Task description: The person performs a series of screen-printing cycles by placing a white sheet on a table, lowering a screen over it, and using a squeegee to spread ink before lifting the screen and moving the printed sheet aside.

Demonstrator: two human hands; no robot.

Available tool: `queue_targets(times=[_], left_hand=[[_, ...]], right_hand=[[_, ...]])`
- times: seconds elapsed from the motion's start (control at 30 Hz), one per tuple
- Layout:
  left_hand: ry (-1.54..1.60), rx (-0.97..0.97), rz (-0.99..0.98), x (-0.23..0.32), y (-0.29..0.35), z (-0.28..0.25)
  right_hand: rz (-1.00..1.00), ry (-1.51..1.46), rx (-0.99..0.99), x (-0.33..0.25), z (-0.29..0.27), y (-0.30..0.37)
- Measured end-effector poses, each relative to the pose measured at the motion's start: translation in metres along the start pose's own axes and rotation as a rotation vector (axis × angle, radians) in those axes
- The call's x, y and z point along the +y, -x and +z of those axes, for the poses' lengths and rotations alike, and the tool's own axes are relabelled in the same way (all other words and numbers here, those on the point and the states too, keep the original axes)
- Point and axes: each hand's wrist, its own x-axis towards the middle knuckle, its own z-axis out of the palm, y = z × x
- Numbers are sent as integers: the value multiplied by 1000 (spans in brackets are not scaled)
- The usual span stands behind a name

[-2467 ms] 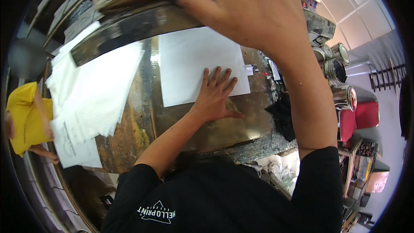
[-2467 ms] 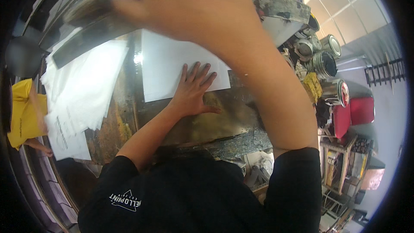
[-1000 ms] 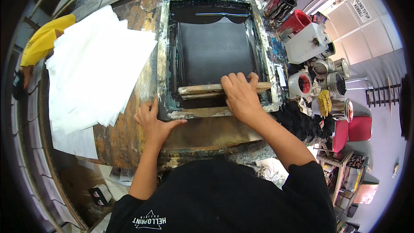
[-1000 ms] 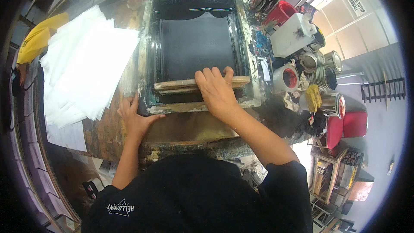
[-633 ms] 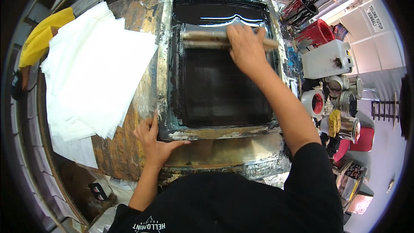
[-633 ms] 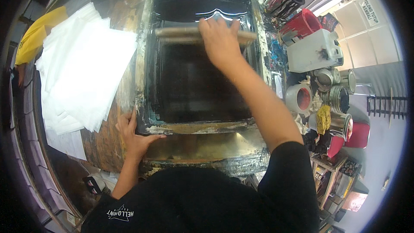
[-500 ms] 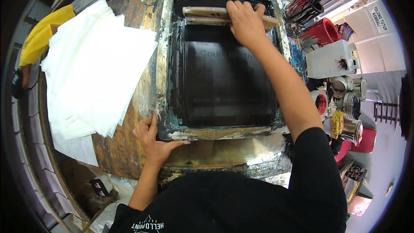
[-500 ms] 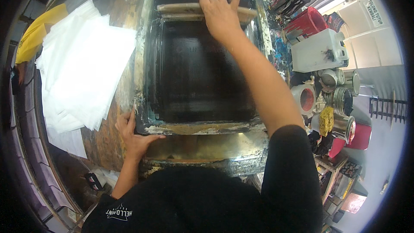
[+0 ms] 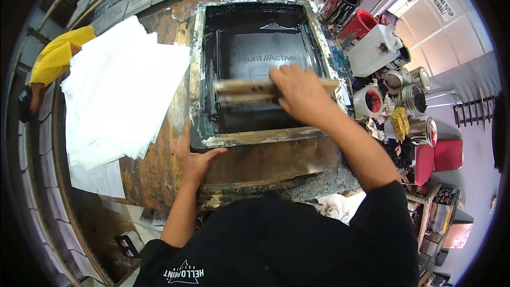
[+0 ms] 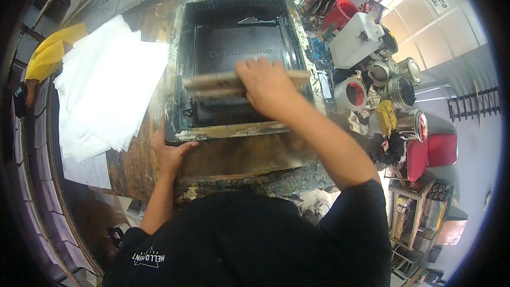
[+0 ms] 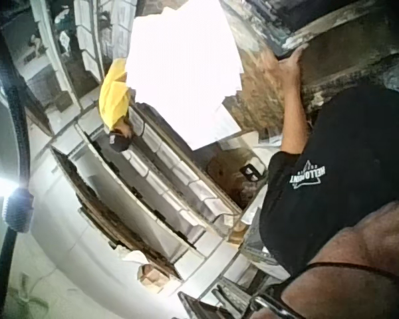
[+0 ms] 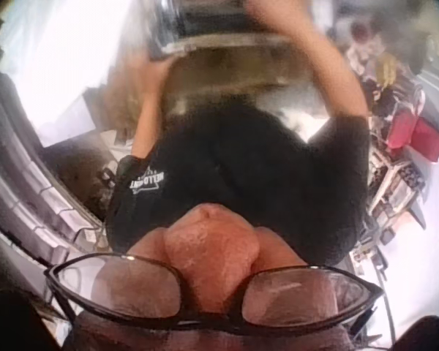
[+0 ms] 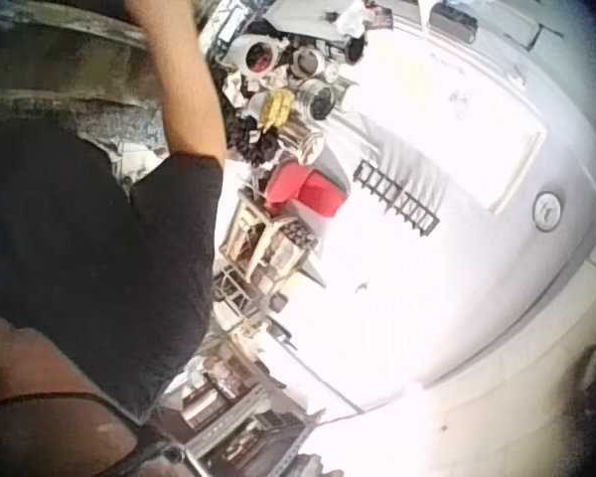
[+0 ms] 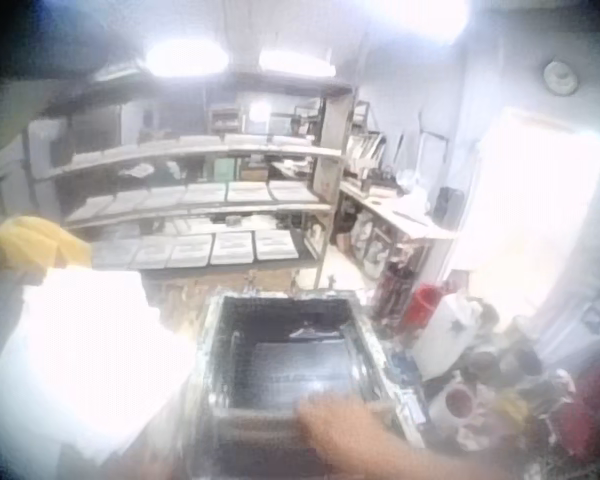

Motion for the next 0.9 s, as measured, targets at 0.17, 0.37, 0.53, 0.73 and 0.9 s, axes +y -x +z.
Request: queue_targets(times=[0.17, 0.37, 0.53, 0.73, 0.9], left_hand=[[597, 130, 91, 58, -24, -14], [803, 434, 616, 72, -127, -20], [453, 151, 25, 4, -240, 67], [-319, 244, 610, -38, -332, 154], [-169, 56, 436, -25, -325, 152]], right_hand=[[84, 80, 107, -52, -59, 28], [-1, 147, 613, -27, -131, -45], [123, 169, 447, -11, -171, -81], [277, 104, 376, -8, -190, -108], [200, 123, 419, 0, -189, -105]])
